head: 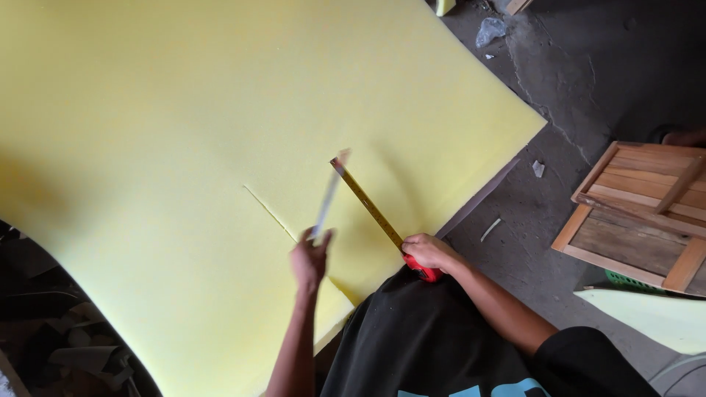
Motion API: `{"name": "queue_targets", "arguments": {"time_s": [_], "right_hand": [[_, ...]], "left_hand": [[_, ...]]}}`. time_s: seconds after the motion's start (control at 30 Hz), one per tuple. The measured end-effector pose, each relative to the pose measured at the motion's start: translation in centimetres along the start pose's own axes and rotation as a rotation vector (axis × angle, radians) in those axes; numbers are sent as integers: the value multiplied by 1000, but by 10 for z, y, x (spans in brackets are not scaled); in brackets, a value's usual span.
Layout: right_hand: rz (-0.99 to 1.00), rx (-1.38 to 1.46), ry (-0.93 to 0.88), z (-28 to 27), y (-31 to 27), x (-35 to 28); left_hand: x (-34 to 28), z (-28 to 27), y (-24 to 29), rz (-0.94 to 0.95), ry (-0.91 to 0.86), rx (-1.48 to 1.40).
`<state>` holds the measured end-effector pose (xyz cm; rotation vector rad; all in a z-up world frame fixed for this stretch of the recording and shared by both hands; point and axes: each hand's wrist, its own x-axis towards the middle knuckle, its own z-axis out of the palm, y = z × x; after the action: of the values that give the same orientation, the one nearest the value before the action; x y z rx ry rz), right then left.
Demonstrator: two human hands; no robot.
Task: Measuring and cutting large sheets of yellow foam using a tape measure and a thin blade.
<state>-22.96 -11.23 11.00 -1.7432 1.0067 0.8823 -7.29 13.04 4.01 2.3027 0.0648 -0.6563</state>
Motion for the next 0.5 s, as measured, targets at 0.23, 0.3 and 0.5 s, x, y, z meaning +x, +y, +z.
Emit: {"name": "queue_targets", "arguments": {"time_s": [0.23,0.3,0.5], "right_hand": [[-87,-26,87,9,21,-6],[-81,-26,82,6,30,-10],[-94,4,89,28,70,21]], "left_hand": [[12,114,51,-4,-350,-173],[34,107,54,0,-285,-189],[96,95,32,43,-102,-132]]}}
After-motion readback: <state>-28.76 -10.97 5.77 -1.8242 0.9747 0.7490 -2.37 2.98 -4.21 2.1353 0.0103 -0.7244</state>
